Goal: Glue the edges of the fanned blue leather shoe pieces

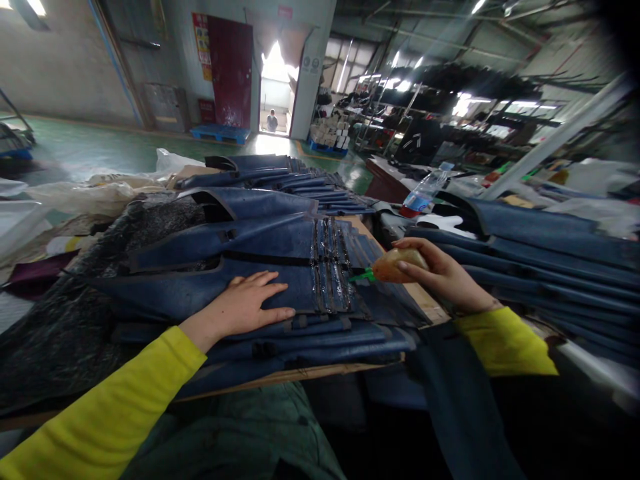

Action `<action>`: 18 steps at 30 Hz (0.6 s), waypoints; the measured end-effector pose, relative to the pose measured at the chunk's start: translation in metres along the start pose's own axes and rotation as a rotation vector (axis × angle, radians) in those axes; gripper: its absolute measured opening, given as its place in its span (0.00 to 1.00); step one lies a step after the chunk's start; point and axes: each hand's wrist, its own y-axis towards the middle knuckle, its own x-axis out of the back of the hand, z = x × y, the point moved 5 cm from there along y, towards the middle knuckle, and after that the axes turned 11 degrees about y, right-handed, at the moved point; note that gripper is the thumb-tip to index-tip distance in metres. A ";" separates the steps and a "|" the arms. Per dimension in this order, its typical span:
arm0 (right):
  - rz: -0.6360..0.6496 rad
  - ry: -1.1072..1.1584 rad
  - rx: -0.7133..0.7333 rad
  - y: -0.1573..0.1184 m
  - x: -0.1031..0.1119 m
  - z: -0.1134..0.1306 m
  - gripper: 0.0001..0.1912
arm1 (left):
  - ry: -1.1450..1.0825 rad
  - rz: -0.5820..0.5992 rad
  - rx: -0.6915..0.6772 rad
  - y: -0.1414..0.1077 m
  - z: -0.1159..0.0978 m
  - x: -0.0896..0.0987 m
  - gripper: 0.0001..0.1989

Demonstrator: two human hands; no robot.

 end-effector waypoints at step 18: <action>-0.097 0.038 0.189 0.013 0.003 -0.009 0.21 | -0.003 -0.012 0.000 0.001 0.001 -0.001 0.38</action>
